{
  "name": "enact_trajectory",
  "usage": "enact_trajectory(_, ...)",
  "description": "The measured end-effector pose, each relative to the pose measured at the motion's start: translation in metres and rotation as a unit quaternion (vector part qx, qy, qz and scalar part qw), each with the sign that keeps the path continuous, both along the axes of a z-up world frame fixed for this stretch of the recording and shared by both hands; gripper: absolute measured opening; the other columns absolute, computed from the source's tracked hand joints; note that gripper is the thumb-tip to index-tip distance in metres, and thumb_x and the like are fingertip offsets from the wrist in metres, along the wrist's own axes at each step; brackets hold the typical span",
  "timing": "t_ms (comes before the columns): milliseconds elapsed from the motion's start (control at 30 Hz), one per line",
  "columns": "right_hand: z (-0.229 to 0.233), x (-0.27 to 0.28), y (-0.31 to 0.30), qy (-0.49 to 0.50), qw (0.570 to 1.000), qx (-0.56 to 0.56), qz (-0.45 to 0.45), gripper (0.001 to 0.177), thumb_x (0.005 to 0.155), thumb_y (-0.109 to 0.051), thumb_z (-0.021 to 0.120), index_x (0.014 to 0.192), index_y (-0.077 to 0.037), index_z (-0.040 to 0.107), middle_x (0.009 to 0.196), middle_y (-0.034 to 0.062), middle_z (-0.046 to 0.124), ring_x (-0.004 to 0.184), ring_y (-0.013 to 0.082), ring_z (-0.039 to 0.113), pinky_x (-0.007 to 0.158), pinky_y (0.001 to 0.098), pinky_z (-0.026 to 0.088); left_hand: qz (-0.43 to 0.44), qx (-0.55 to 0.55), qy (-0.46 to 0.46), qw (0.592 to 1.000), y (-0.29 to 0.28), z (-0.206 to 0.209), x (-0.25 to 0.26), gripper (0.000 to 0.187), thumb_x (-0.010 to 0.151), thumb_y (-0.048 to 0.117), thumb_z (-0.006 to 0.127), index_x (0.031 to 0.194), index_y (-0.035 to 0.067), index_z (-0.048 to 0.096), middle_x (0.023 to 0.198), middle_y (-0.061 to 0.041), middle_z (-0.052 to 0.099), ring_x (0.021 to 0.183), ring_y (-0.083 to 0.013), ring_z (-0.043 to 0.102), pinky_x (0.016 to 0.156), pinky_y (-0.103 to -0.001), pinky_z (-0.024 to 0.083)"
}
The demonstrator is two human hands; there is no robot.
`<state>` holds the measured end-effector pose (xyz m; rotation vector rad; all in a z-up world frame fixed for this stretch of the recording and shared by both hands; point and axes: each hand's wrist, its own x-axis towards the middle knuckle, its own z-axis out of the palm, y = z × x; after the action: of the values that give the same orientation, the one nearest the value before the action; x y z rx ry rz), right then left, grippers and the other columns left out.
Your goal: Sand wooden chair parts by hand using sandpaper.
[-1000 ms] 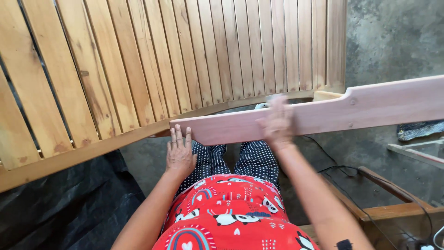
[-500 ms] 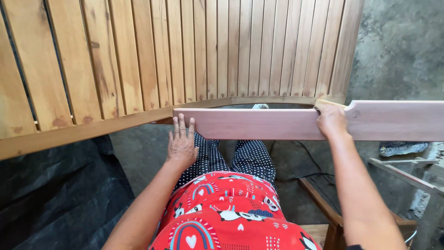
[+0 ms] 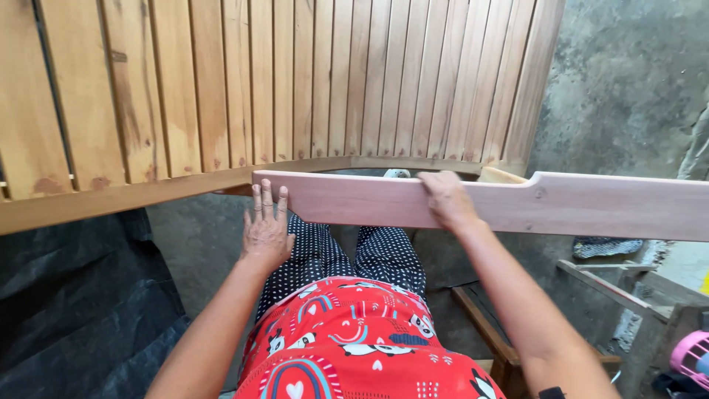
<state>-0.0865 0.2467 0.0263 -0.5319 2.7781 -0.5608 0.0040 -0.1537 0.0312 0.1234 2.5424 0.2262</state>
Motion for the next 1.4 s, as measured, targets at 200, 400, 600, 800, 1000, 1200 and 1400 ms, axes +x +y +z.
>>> enact_trajectory(200, 0.051, -0.011, 0.162, 0.065, 0.948, 0.292, 0.109, 0.031, 0.086, -0.003, 0.054, 0.115, -0.009, 0.066, 0.117, 0.0101, 0.070, 0.124, 0.0286, 0.062, 0.118, 0.0472, 0.036, 0.010, -0.020, 0.003, 1.000, 0.007, -0.005, 0.001, 0.115, 0.078, 0.041, 0.078, 0.163, 0.006, 0.008, 0.167, -0.029, -0.008, 0.156, -0.0463, -0.002, 0.117, -0.064, 0.028)
enact_trajectory(400, 0.048, -0.002, 0.176, 0.096, 0.930, 0.337, 0.111, 0.035, 0.092, -0.010, 0.052, 0.124, -0.010, 0.064, 0.135, 0.0064, 0.067, 0.143, 0.0235, 0.053, 0.124, 0.0458, 0.032, 0.038, -0.026, 0.004, 0.999, 0.018, -0.008, 0.002, 0.120, 0.077, 0.041, 0.079, 0.163, 0.003, 0.006, 0.167, -0.030, -0.009, 0.156, -0.0478, -0.004, 0.117, -0.062, 0.030)
enact_trajectory(600, 0.042, -0.013, 0.190, 0.071, 0.932, 0.331, 0.128, 0.039, 0.094, -0.008, 0.050, 0.128, -0.010, 0.068, 0.139, 0.0088, 0.065, 0.141, 0.0226, 0.053, 0.123, 0.0477, 0.032, 0.072, -0.038, 0.002, 0.997, 0.031, -0.006, -0.002, 0.123, 0.076, 0.043, 0.080, 0.164, 0.001, 0.005, 0.167, -0.032, -0.009, 0.157, -0.0481, -0.006, 0.115, -0.060, 0.032)
enact_trajectory(800, 0.060, -0.026, 0.158, -0.012, 0.892, 0.437, 0.115, 0.036, 0.096, -0.014, 0.048, 0.126, -0.014, 0.069, 0.134, 0.0073, 0.069, 0.133, 0.0220, 0.060, 0.120, 0.0422, 0.037, 0.077, -0.048, 0.005, 0.996, 0.032, -0.009, 0.000, 0.122, 0.077, 0.044, 0.080, 0.163, 0.001, 0.006, 0.167, -0.031, -0.009, 0.156, -0.0475, -0.006, 0.115, -0.059, 0.033)
enact_trajectory(1000, 0.047, -0.018, 0.182, 0.018, 0.933, 0.342, 0.114, 0.036, 0.092, -0.010, 0.051, 0.123, -0.010, 0.068, 0.131, 0.0083, 0.069, 0.128, 0.0251, 0.062, 0.115, 0.0447, 0.039, 0.090, -0.036, 0.016, 0.995, 0.033, -0.012, -0.001, 0.122, 0.077, 0.044, 0.080, 0.164, 0.001, 0.006, 0.168, -0.032, -0.008, 0.157, -0.0476, -0.005, 0.114, -0.059, 0.034)
enact_trajectory(1200, 0.043, -0.016, 0.159, -0.001, 0.920, 0.388, 0.062, 0.045, 0.089, -0.010, 0.053, 0.131, -0.013, 0.066, 0.129, 0.0110, 0.069, 0.127, 0.0279, 0.061, 0.118, 0.0467, 0.035, 0.090, -0.031, 0.024, 0.995, 0.030, -0.017, 0.004, 0.122, 0.077, 0.044, 0.081, 0.164, 0.002, 0.006, 0.168, -0.029, -0.008, 0.156, -0.0471, -0.005, 0.114, -0.062, 0.032)
enact_trajectory(1400, 0.039, -0.011, 0.166, -0.024, 0.947, 0.315, 0.052, 0.038, 0.090, -0.007, 0.051, 0.125, -0.009, 0.068, 0.133, 0.0092, 0.066, 0.126, 0.0271, 0.060, 0.120, 0.0481, 0.035, 0.094, -0.010, 0.025, 0.995, 0.028, -0.013, 0.002, 0.121, 0.077, 0.044, 0.081, 0.163, 0.002, 0.006, 0.168, -0.029, -0.009, 0.156, -0.0474, -0.005, 0.115, -0.064, 0.031)
